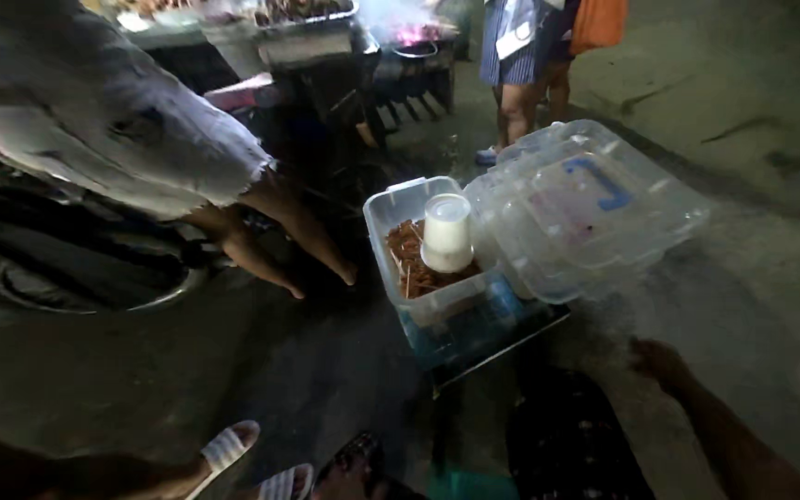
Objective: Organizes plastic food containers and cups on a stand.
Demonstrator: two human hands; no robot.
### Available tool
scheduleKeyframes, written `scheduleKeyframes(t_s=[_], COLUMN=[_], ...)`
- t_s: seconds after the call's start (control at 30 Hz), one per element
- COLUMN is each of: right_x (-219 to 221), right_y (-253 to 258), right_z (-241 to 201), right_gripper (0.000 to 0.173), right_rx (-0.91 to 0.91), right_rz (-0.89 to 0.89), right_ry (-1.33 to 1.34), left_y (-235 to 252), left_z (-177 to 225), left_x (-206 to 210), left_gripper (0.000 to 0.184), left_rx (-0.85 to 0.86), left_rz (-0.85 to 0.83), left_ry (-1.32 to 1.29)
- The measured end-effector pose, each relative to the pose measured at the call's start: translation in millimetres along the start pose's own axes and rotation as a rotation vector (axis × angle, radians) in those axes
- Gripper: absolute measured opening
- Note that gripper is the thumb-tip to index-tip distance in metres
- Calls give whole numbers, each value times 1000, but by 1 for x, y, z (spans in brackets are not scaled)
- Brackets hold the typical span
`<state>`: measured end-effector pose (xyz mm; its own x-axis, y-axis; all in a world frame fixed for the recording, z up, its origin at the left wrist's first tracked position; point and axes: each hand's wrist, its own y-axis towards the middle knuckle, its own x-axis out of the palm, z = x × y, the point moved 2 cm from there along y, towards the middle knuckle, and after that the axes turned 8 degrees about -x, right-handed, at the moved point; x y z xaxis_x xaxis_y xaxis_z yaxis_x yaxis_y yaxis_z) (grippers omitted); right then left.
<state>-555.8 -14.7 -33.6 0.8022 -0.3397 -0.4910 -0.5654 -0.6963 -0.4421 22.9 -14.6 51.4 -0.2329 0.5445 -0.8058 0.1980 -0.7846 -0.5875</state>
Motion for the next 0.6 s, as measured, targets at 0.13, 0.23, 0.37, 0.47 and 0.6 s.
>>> scheduleKeyframes(t_s=[0.13, 0.23, 0.37, 0.47, 0.6], right_x=[-38, -42, -31, -20, -14], right_y=[-59, -90, -100, -93, -91], right_z=[-125, -180, -224, -234, -241], right_gripper=[54, 53, 64, 72, 68], right_rx=[-311, -456, -421, -290, -239], right_rz=[64, 95, 139, 167, 131], right_ry=[362, 473, 556, 559, 596], left_y=[-15, -19, -3, 27, 54], left_z=[46, 112, 207, 260, 296], left_x=[-91, -151, -206, -226, -232], left_gripper=[64, 55, 56, 68, 81], left_rx=[294, 659, 776, 723, 675], left_rz=[374, 734, 711, 679, 560], left_ry=[-171, -336, -380, -313, -176])
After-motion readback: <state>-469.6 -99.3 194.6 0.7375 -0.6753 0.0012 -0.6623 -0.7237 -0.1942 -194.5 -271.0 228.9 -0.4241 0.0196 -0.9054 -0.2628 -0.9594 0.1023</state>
